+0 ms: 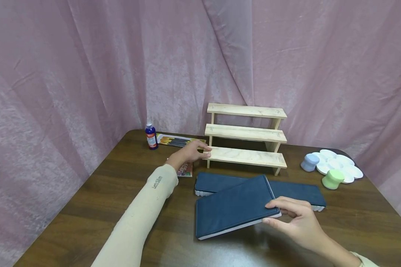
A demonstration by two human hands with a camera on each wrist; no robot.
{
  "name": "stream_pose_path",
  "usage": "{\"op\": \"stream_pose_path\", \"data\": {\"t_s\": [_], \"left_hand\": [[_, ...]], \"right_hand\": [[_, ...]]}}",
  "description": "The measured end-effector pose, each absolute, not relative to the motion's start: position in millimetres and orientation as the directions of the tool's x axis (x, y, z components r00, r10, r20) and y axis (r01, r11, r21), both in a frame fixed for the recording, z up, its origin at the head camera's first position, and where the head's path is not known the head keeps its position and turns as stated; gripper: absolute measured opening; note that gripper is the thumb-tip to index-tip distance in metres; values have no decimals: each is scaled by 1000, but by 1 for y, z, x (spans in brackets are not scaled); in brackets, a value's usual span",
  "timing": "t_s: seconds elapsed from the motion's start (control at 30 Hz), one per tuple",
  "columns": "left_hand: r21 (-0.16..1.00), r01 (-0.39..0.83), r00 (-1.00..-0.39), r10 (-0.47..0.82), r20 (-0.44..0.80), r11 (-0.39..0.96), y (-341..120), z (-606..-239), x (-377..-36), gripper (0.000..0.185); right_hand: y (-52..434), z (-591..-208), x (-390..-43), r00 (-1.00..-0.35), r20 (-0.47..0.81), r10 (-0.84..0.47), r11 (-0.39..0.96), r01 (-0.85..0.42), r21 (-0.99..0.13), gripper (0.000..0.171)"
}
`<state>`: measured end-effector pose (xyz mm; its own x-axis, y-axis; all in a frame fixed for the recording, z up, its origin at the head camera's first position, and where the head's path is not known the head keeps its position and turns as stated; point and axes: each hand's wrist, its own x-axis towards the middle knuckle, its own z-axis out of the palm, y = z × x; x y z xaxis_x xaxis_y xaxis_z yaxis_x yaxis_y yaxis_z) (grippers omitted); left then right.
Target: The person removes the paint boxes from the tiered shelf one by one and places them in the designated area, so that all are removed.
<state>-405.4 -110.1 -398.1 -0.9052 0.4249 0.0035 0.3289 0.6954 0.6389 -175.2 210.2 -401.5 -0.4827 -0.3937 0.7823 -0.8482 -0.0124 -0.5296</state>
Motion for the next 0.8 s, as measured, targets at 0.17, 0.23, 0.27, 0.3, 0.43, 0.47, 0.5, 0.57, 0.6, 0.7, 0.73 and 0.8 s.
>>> {"op": "stream_pose_path", "data": {"t_s": [0.17,0.23,0.27,0.3,0.43,0.47,0.5,0.57,0.6,0.7,0.73,0.8], "left_hand": [[659,307,-912,411,-4,687,-111,-399,-405,35],[659,304,-913,408,-5,688,-110,-400,-405,35],[656,306,-913,409,-4,690,-110,-399,-406,35],[652,311,-911,412,-3,692,-110,-399,-406,35],[632,339,-903,430,10,697,-108,-397,-406,36],[631,341,-902,431,11,697,-108,-396,-406,36],[632,339,-903,430,9,697,-108,-396,-406,36],[635,329,-906,423,3,699,-109,-396,-406,35],[637,323,-908,419,0,700,-109,-397,-406,35],[637,324,-908,418,2,700,-110,-398,-406,36],[635,328,-907,421,5,700,-110,-398,-406,36],[636,330,-907,421,9,698,-111,-398,-407,36]], "right_hand": [[211,-405,-173,-511,766,-390,3,-833,-554,49],[211,-405,-172,-535,750,-389,22,-819,-573,50],[211,-404,-171,-547,742,-387,37,-813,-581,51],[211,-403,-169,-568,727,-387,57,-801,-596,50],[213,-398,-163,-667,638,-384,163,-729,-664,47],[213,-397,-161,-697,607,-382,190,-702,-686,46],[214,-397,-160,-725,575,-379,220,-674,-705,44],[214,-396,-158,-763,530,-369,266,-633,-727,41],[215,-395,-157,-778,513,-362,288,-617,-733,39],[214,-396,-154,-796,497,-347,297,-595,-746,34],[214,-396,-154,-795,498,-346,290,-595,-749,33],[213,-397,-154,-800,494,-340,276,-587,-761,34]]}}
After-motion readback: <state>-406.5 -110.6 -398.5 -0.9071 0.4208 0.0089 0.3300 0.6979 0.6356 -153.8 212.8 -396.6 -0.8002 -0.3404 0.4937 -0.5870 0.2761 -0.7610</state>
